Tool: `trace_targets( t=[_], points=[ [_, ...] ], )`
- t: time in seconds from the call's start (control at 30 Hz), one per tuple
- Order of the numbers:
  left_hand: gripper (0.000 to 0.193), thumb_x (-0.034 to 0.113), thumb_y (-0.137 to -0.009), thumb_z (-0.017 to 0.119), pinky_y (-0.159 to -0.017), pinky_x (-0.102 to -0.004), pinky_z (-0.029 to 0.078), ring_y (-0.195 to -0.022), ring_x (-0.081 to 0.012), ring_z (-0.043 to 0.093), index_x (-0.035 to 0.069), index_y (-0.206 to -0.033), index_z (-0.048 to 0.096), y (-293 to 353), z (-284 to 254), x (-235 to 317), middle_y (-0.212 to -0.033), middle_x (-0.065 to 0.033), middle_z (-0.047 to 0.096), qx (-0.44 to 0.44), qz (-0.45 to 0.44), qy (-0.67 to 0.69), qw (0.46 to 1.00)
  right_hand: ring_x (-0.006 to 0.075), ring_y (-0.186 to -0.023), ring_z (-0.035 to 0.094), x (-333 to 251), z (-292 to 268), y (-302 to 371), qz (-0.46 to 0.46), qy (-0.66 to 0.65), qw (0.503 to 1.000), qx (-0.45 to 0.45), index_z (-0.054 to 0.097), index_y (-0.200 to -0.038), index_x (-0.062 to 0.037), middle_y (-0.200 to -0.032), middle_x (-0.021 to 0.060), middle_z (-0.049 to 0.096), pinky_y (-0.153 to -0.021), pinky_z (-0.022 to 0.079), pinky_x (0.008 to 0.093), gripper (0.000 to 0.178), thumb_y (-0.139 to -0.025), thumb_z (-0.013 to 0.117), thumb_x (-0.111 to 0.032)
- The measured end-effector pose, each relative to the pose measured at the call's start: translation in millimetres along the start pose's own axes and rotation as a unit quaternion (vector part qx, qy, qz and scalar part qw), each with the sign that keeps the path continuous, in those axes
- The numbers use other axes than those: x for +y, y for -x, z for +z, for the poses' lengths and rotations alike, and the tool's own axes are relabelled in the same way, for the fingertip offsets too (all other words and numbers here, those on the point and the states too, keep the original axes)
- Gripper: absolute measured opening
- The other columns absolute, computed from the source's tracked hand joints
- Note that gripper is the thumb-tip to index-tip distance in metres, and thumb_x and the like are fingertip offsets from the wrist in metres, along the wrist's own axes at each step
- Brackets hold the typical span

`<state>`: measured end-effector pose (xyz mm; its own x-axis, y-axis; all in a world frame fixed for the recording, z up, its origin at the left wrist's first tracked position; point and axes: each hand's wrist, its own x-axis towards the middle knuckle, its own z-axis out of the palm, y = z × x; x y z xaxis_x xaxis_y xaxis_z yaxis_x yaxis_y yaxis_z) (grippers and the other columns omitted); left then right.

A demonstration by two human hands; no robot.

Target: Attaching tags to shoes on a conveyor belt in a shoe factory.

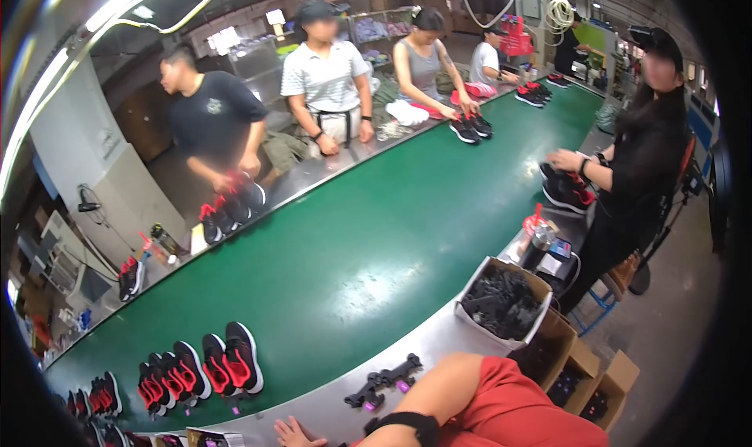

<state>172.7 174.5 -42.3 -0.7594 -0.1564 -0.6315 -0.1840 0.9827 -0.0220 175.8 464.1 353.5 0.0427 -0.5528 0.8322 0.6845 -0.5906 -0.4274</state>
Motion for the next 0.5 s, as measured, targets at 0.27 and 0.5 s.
trace_targets(
  t=[0.27,0.5],
  points=[
    [0.108,0.055,-0.072,0.069,-0.11,-0.0641,0.007,-0.143,-0.045,-0.002,0.019,-0.152,0.005,-65.7,74.4,-17.8,-0.156,-0.0232,-0.002,0.152,-0.068,-0.032,0.986,0.0298,-0.111,0.053,-56.9,-18.5,42.2,0.017,0.286,0.951,0.115,0.054,-0.12,0.0103,-0.111,0.0191,0.057,-0.093,0.042,0.0416,0.071,-0.096,0.04,-0.055],
    [0.143,0.066,-0.049,0.081,-0.113,-0.0582,0.011,-0.143,-0.0426,-0.011,0.007,-0.151,0.0,-3.0,5.8,-1.0,-0.153,-0.029,-0.011,0.013,-0.015,0.071,0.997,0.0347,-0.111,0.054,-51.6,11.8,17.6,-0.08,0.159,0.984,-0.012,0.053,-0.12,0.0117,-0.115,0.0234,0.056,-0.094,0.041,0.0448,0.071,-0.097,0.037,-0.053]
  ],
)
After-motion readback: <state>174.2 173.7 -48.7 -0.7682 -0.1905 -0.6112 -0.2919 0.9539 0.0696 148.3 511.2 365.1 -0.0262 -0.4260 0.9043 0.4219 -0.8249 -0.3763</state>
